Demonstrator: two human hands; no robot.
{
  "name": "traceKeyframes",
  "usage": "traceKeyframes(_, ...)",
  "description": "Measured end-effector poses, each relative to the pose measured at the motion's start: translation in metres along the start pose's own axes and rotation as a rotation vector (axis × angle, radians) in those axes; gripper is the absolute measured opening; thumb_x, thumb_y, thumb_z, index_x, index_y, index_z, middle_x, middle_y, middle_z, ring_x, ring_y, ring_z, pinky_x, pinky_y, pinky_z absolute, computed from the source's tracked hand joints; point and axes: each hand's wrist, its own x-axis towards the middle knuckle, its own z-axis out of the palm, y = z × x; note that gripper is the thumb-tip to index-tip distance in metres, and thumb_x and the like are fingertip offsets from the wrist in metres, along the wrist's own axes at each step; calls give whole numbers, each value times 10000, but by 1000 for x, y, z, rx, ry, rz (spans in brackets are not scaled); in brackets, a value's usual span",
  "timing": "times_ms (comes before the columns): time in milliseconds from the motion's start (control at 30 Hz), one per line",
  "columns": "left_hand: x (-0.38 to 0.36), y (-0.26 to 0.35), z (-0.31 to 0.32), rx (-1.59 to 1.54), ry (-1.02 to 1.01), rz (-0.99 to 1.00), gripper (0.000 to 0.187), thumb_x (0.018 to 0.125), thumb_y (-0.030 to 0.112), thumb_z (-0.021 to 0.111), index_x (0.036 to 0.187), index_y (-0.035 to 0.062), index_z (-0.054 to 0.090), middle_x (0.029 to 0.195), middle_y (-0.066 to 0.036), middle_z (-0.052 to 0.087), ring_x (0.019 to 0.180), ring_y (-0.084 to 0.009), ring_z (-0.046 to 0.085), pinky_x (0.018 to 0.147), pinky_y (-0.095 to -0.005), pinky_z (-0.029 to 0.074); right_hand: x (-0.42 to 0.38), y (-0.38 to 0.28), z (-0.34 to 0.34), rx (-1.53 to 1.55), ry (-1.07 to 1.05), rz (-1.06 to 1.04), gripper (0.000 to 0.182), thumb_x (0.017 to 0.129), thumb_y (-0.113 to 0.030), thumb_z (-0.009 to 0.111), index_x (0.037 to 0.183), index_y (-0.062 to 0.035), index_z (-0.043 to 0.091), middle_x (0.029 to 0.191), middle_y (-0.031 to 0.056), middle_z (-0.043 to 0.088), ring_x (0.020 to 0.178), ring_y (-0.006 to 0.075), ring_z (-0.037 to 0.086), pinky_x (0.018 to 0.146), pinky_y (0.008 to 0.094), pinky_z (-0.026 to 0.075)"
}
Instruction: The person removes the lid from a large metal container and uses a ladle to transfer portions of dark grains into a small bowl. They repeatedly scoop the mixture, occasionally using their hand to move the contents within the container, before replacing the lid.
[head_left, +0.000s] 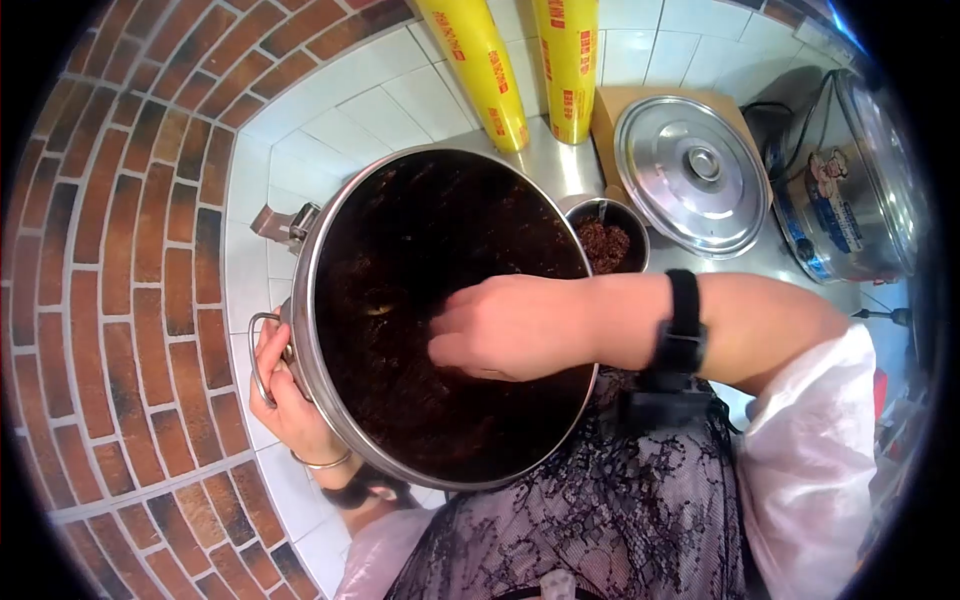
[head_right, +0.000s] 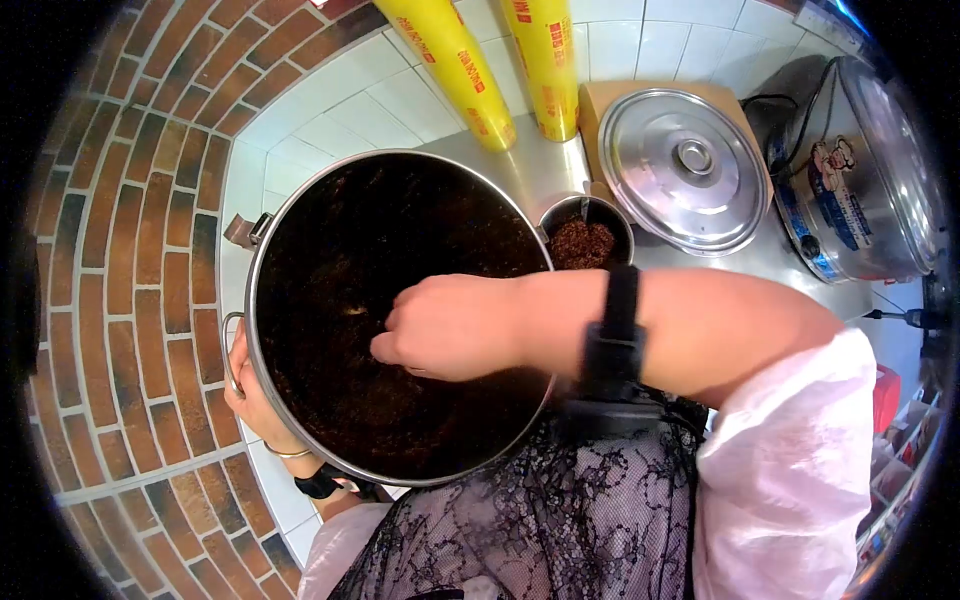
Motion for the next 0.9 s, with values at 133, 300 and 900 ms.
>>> traceKeyframes(133,1,-3,-3,12,7,-4,349,857,10,337,1002,-102,635,1196,-254,581,1180,-323,521,1045,-396,354,31,12,18,-119,-213,-23,159,805,-166,568,853,-16,588,795,167,621,792,340,608,696,426,511)
traceKeyframes(300,0,-7,-8,22,-6,19,355,858,18,335,1005,-105,633,1198,-256,582,1169,-325,530,1038,-399,362,52,15,29,133,-242,98,157,830,-159,559,882,-19,608,724,172,636,698,365,621,654,447,508)
traceKeyframes(900,-2,-7,-5,-4,-11,37,378,843,20,319,1001,-125,631,1191,-276,582,1151,-339,545,1024,-413,392,61,11,53,601,-28,346,157,830,-126,526,878,-69,664,793,117,671,738,291,644,700,361,507)
